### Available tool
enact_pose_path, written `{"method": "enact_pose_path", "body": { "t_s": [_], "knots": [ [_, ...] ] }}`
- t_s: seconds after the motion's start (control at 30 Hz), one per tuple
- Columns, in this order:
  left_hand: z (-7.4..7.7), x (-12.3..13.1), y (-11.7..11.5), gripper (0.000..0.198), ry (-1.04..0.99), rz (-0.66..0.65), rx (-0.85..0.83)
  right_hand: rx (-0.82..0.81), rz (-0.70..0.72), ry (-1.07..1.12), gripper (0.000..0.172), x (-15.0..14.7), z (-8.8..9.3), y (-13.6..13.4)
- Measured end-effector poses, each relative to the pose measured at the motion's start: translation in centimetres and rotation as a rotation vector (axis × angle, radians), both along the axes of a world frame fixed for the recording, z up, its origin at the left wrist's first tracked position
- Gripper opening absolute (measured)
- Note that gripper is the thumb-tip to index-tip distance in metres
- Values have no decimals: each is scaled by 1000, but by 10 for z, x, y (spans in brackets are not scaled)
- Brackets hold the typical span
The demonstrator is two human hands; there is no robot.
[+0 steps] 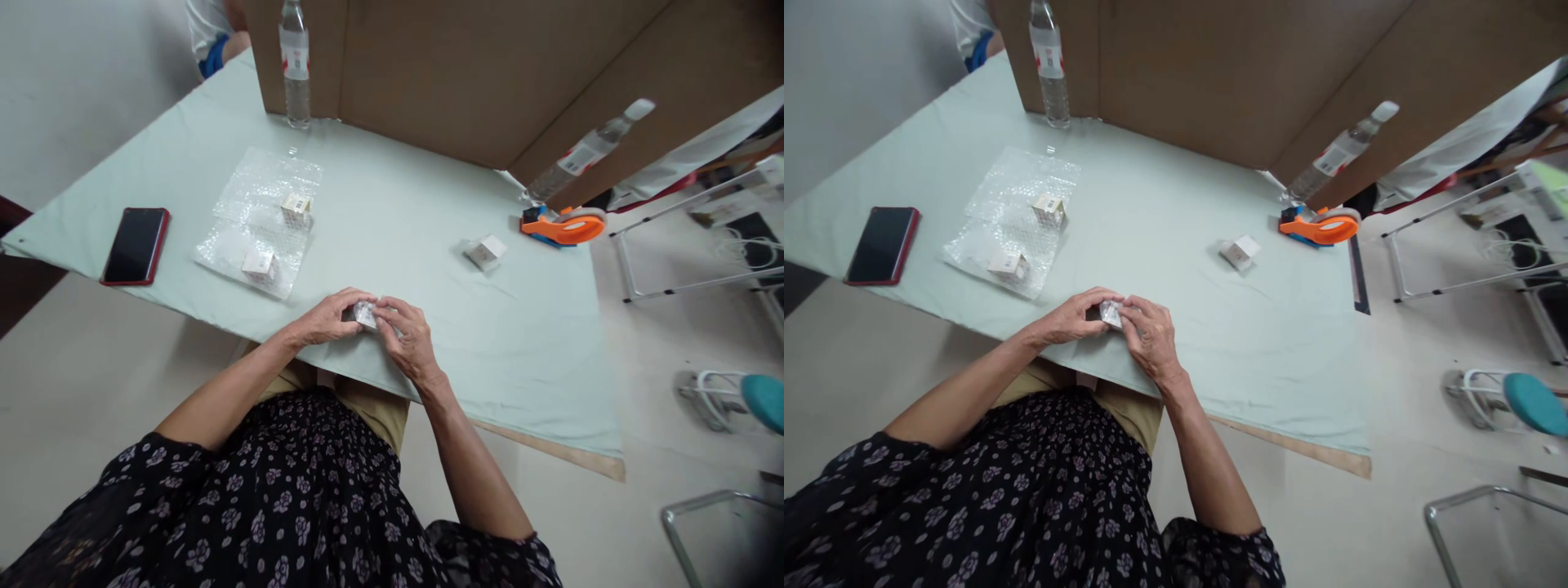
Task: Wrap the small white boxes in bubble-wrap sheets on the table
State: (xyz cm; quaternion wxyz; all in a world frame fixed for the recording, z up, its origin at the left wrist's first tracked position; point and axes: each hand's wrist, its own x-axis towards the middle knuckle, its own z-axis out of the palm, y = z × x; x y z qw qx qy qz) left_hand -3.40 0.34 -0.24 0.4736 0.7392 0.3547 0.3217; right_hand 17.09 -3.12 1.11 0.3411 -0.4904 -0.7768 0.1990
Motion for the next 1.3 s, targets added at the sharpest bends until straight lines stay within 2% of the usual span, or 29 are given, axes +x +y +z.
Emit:
{"method": "enact_pose_path", "body": {
  "t_s": [0.1,0.23,0.3,0.43,0.5,0.6,0.73,0.97,1.13,1.3],
  "knots": [
    [5,0,-1,52,1,24,-42,-5,32,57,24,6,7,-3],
    [16,1,-2,54,-1,81,-201,-23,-30,200,30,21,18,-9],
    [20,3,-4,53,-54,81,-296,-77,-38,231,43,30,19,-11],
    [24,15,-7,51,-172,47,-420,-262,31,239,85,41,9,-11],
    [25,24,-9,51,-200,32,-450,-308,45,256,90,41,4,-11],
    [27,37,-11,50,-224,5,-474,-313,5,296,78,42,-1,-11],
    [28,47,-11,46,-220,-9,-488,-309,-41,285,65,49,3,-12],
    [27,49,-11,39,-136,-34,-470,-294,16,252,41,54,6,-14],
    [28,48,-12,40,-27,-36,-435,-340,26,272,36,52,-1,-14],
    [34,53,-12,41,4,-10,-411,-376,29,263,41,58,3,-10]
  ]
}}
